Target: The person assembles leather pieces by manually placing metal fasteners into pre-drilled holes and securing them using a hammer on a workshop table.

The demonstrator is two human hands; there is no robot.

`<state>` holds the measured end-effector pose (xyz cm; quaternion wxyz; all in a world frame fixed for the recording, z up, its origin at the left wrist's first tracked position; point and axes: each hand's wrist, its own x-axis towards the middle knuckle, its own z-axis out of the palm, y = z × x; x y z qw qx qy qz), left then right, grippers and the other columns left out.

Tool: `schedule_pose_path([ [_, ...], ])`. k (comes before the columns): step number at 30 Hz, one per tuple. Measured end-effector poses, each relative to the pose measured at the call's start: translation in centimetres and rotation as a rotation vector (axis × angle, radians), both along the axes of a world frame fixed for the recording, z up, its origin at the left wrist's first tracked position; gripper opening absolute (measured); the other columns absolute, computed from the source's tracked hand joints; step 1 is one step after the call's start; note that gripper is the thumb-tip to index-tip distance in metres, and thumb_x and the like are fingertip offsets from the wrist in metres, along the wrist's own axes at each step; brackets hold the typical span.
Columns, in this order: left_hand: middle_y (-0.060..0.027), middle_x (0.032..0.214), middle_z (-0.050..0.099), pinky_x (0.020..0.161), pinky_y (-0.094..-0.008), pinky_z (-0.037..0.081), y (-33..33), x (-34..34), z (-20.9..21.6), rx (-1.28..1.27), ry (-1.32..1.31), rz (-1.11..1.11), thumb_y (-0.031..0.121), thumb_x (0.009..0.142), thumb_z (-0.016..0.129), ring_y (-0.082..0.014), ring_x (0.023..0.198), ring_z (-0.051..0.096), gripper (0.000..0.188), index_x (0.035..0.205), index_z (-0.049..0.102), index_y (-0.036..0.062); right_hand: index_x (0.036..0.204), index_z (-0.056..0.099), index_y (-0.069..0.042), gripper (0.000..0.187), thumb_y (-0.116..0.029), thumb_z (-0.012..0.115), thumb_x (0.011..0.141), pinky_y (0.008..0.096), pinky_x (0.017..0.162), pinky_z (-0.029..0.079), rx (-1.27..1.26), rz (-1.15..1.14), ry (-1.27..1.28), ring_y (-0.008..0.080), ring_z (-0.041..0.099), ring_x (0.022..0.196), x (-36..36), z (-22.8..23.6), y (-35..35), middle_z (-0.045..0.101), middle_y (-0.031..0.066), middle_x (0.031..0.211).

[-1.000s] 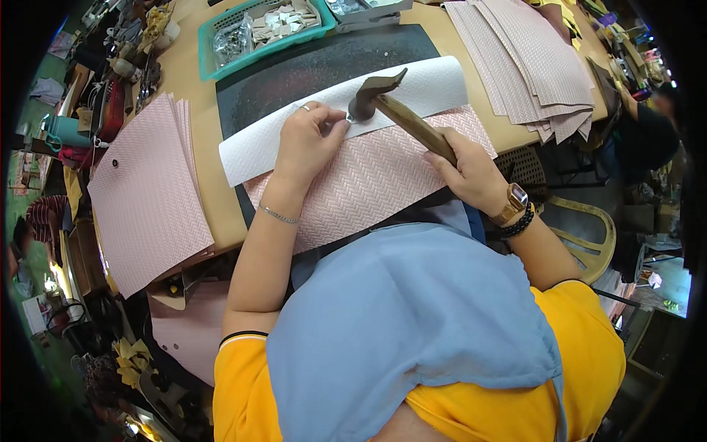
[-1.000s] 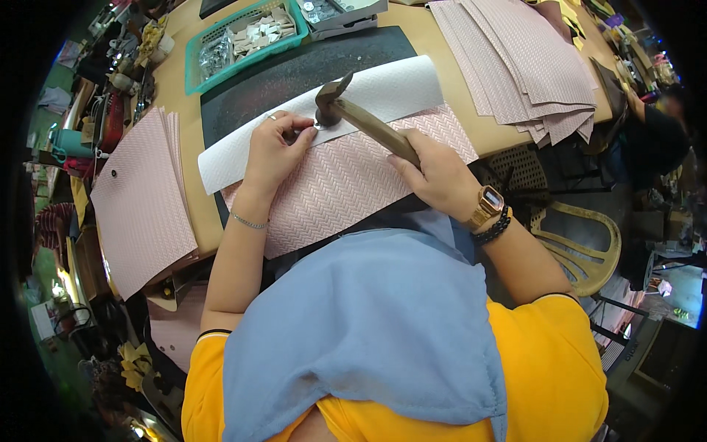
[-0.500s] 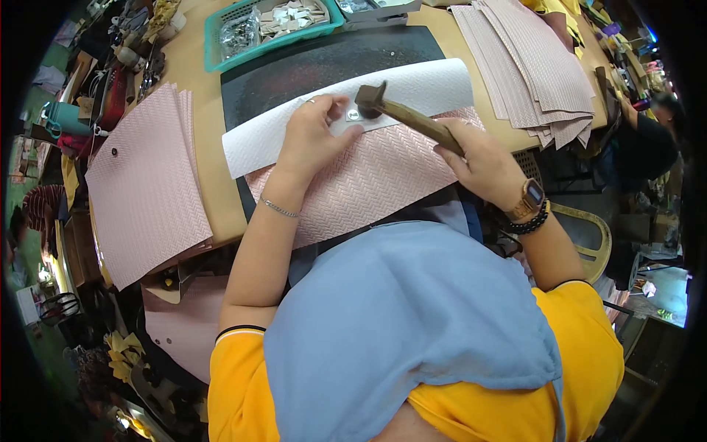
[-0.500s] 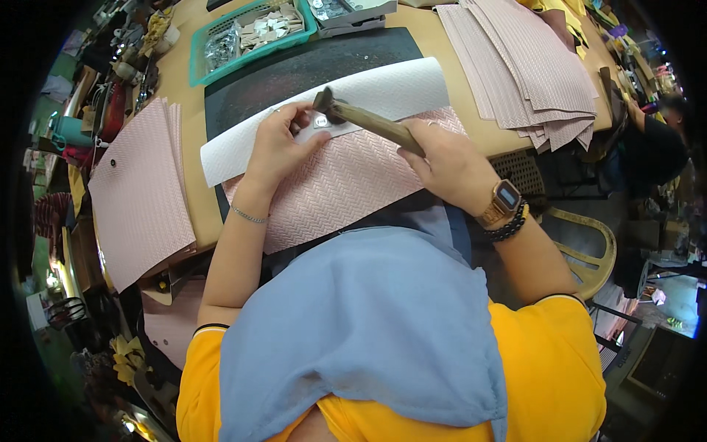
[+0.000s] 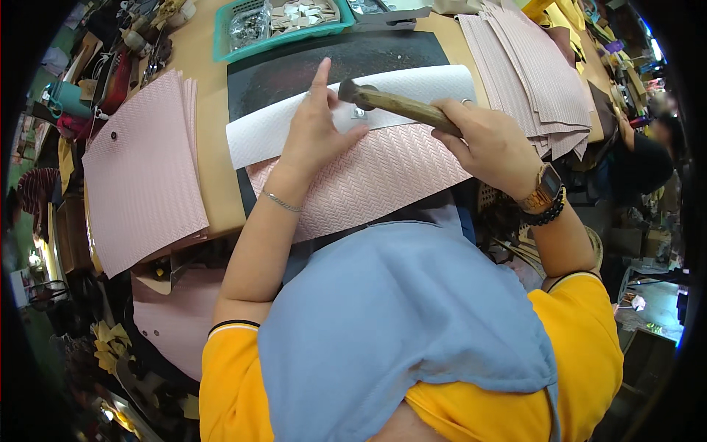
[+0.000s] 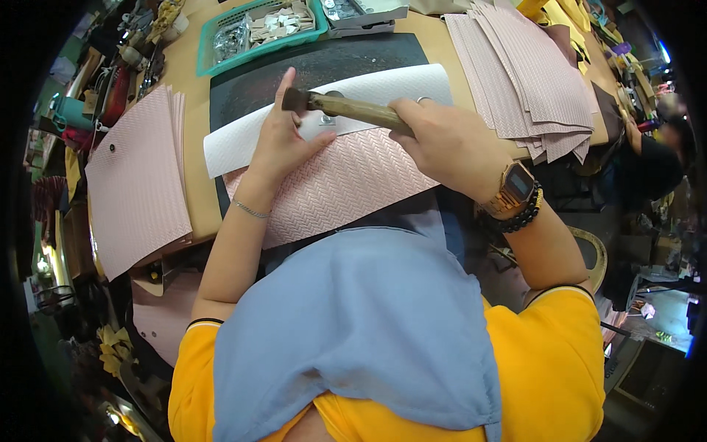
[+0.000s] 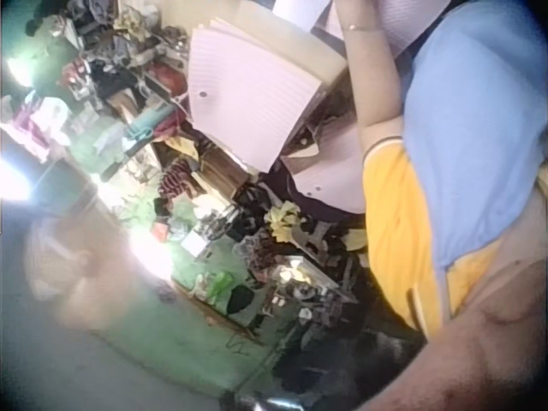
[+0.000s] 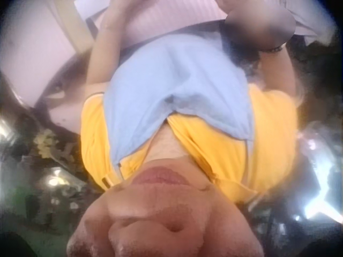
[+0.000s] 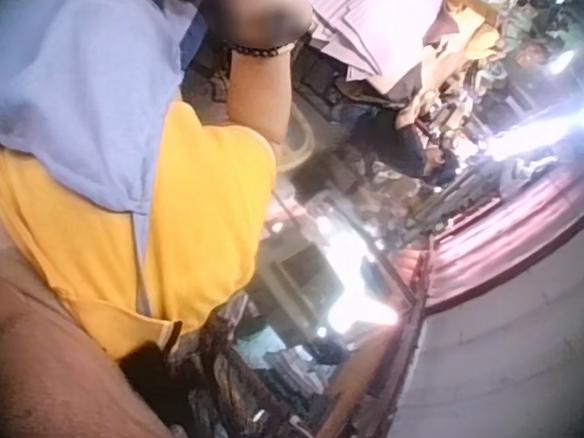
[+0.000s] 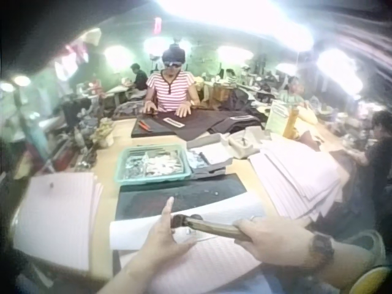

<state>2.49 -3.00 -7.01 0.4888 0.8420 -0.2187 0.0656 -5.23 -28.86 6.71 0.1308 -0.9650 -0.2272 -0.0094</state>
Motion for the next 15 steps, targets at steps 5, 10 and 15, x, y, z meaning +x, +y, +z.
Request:
schedule_pose_path([
  [5,-0.0195,0.128,0.050,0.092,-0.0390,0.053,-0.1,0.0,-0.1,0.035,-0.156,0.084,0.021,0.063,0.098,-0.0302,0.111,0.057,0.134,0.167,0.014,0.0154,0.116,0.060,-0.005,0.028,-0.025,0.065,0.099,0.0486,0.072,0.054,0.106,-0.002,-0.074,0.0404,0.067,0.081,-0.4,-1.0,0.1,0.069,0.0192,0.089],
  [10,-0.0218,0.133,0.044,0.096,-0.0407,0.052,-0.2,0.0,0.2,0.104,-0.159,0.112,0.024,0.062,0.098,-0.0346,0.116,0.055,0.133,0.167,0.015,0.0154,0.120,0.060,-0.004,0.031,-0.025,0.067,0.098,0.0487,0.073,0.053,-0.052,-0.020,0.054,0.0403,0.067,0.082,-0.1,-1.6,-0.8,0.069,0.0195,0.088],
  [15,-0.0200,0.130,0.046,0.095,-0.0409,0.052,0.0,0.0,0.0,0.084,-0.132,0.093,0.025,0.062,0.097,-0.0333,0.112,0.055,0.128,0.166,0.022,0.0152,0.122,0.060,-0.004,0.032,-0.022,0.069,0.097,0.0494,0.075,0.053,0.121,-0.056,-0.060,0.0407,0.068,0.084,-0.9,-2.2,-0.9,0.069,0.0207,0.094],
])
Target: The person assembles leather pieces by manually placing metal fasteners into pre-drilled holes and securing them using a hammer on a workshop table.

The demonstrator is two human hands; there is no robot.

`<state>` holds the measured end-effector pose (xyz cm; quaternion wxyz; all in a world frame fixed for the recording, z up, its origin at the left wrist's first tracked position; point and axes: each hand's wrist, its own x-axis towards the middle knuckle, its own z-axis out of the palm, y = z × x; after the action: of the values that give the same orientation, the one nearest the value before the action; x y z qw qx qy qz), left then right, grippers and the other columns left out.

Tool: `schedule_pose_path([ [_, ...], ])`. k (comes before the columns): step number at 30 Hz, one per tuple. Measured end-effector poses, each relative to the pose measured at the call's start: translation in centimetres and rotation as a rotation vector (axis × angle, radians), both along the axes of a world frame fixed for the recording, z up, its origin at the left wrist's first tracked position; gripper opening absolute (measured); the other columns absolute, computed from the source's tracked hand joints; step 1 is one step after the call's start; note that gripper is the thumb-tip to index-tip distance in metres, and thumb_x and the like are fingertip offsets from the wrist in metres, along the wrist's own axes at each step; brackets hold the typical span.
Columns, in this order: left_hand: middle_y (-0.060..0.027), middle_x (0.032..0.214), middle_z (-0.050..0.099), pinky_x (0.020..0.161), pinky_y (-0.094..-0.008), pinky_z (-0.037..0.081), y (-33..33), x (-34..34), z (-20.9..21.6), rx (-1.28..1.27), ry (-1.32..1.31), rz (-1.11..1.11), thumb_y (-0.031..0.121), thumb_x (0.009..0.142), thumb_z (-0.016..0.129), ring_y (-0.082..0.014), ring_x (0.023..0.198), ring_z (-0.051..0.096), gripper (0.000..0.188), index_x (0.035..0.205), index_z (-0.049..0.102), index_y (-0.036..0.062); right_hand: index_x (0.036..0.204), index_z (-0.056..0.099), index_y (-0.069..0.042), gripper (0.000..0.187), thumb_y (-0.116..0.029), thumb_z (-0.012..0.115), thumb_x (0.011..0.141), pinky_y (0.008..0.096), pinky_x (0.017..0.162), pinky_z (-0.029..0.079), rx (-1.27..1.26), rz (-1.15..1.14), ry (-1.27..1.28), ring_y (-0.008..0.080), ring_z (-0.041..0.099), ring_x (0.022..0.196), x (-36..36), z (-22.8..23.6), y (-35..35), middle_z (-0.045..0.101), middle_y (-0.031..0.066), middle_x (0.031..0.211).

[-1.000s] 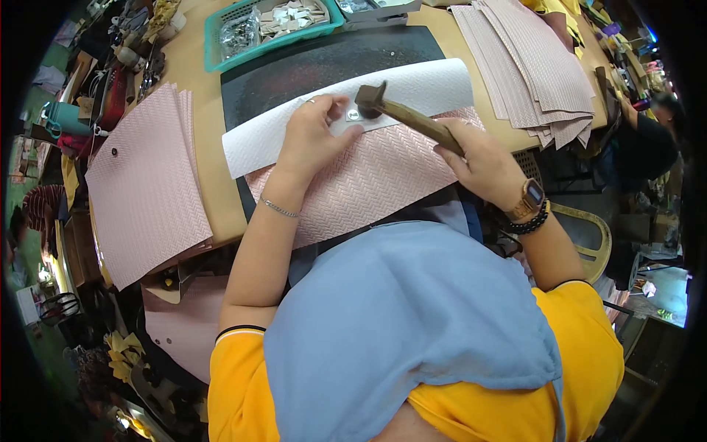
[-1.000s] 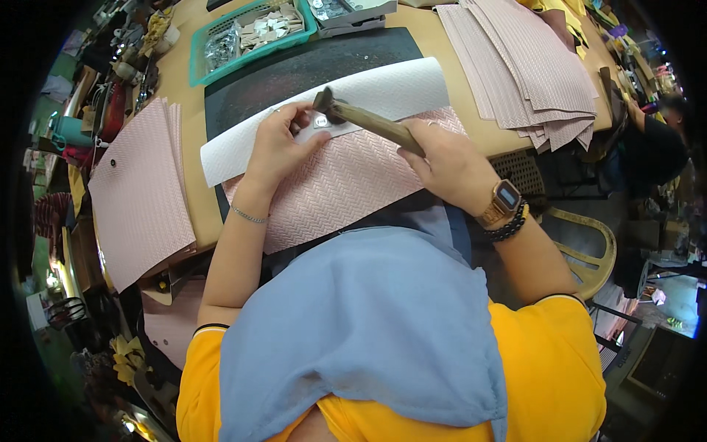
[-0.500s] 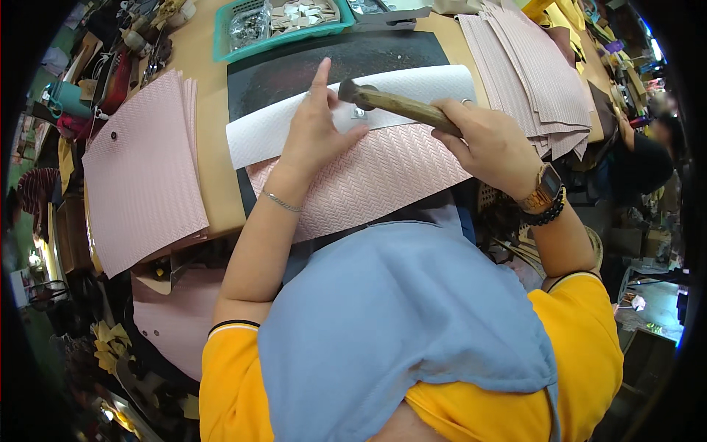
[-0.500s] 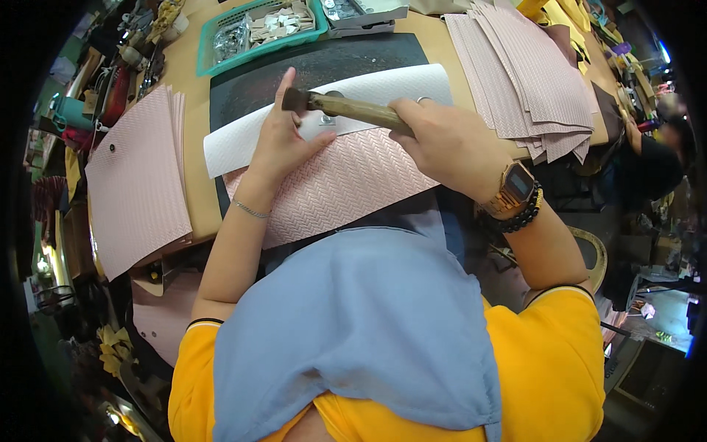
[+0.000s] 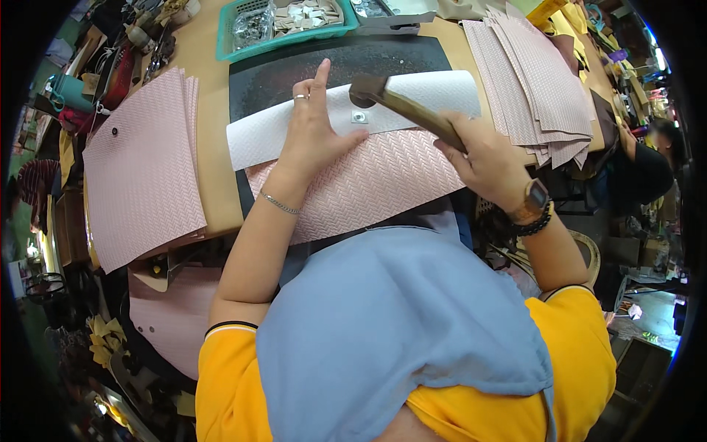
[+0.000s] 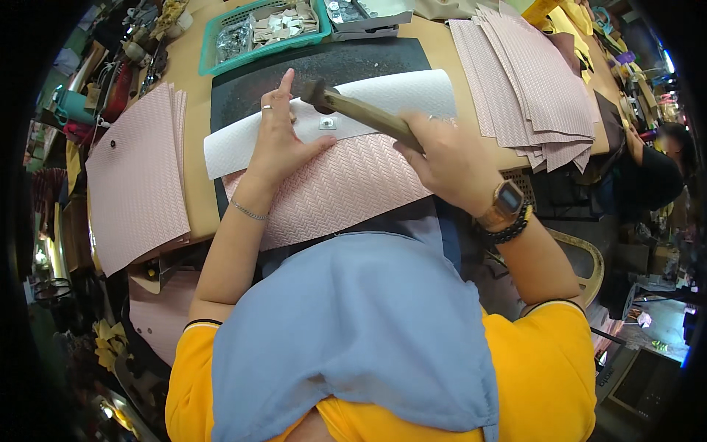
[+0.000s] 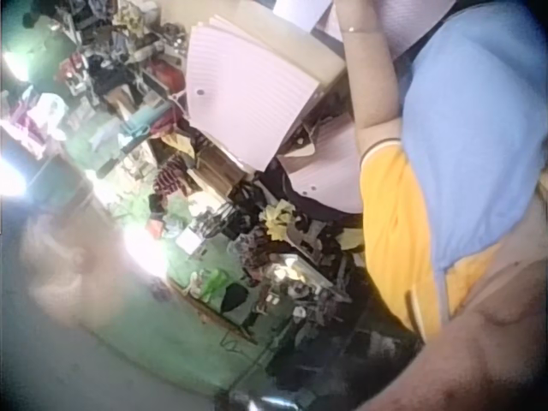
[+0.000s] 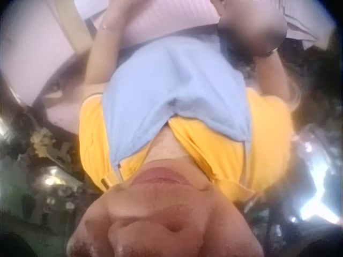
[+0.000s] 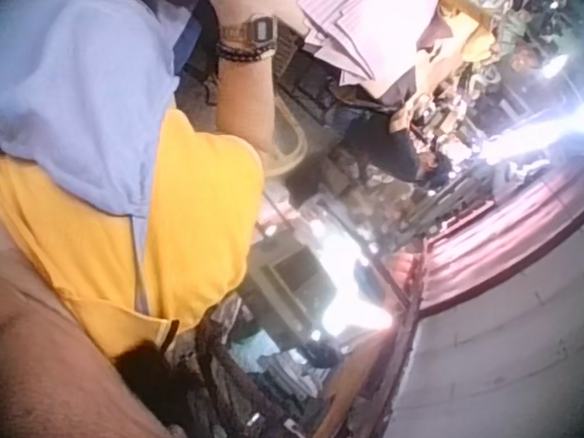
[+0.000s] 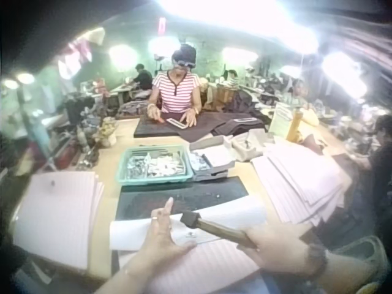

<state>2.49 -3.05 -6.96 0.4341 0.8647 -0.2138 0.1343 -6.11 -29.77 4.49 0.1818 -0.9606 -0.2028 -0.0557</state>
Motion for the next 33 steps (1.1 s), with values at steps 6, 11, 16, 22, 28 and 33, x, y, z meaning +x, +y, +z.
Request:
schedule_pose_path([
  [6,-0.0183,0.127,0.047,0.091,-0.0402,0.052,-0.2,-0.1,0.4,0.021,0.030,0.005,0.026,0.062,0.098,-0.0286,0.102,0.054,0.125,0.164,0.027,0.0155,0.124,0.060,-0.004,0.033,-0.020,0.068,0.097,0.0478,0.079,0.054,0.188,-0.042,0.139,0.0416,0.068,0.090,-0.9,-2.5,-1.1,0.069,0.0217,0.098],
  [11,-0.0168,0.129,0.046,0.092,-0.0402,0.053,0.0,-0.2,0.7,0.041,0.050,0.004,0.025,0.064,0.097,-0.0278,0.099,0.054,0.118,0.162,0.032,0.0146,0.125,0.061,-0.005,0.032,-0.019,0.067,0.097,0.0469,0.080,0.054,0.211,-0.025,0.104,0.0414,0.067,0.091,-1.3,-4.1,-1.3,0.069,0.0209,0.100],
  [16,-0.0189,0.134,0.052,0.102,-0.0419,0.049,5.4,-1.0,3.8,0.155,-0.014,0.027,0.014,0.077,0.081,-0.0322,0.117,0.057,0.077,0.149,0.054,0.0092,0.127,0.062,-0.011,0.031,-0.020,0.067,0.098,0.0487,0.076,0.055,0.102,-0.242,-0.003,0.0431,0.069,0.090,-0.7,-3.7,-6.2,0.070,0.0218,0.103],
  [22,-0.0203,0.135,0.060,0.119,-0.0369,0.034,15.5,-2.1,2.8,0.054,0.246,0.044,-0.006,0.072,0.050,-0.0335,0.138,0.050,0.077,0.147,0.058,0.0079,0.131,0.063,-0.006,0.037,-0.023,0.069,0.099,0.0461,0.083,0.055,-0.004,-0.474,-0.388,0.0401,0.070,0.099,3.4,-8.5,-18.7,0.071,0.0207,0.112],
  [28,-0.0139,0.109,0.073,0.098,-0.0388,0.051,17.6,-1.5,-0.3,-0.044,0.232,0.028,0.002,0.086,0.066,-0.0281,0.111,0.067,0.044,0.130,0.067,0.0023,0.134,0.062,0.002,0.039,-0.022,0.066,0.103,0.0376,0.100,0.049,0.225,-0.307,-0.266,0.0284,0.062,0.117,5.1,-8.3,-13.7,0.068,0.0172,0.125],
  [33,-0.0239,0.096,0.072,0.084,-0.0459,0.053,11.2,0.7,1.6,-0.191,0.154,0.447,0.037,0.105,0.053,-0.0354,0.091,0.070,0.041,0.110,0.067,-0.0014,0.130,0.065,0.002,0.033,-0.020,0.064,0.105,0.0378,0.097,0.049,0.565,-0.250,-0.159,0.0260,0.063,0.111,5.1,-11.8,-13.3,0.066,0.0145,0.126],
])
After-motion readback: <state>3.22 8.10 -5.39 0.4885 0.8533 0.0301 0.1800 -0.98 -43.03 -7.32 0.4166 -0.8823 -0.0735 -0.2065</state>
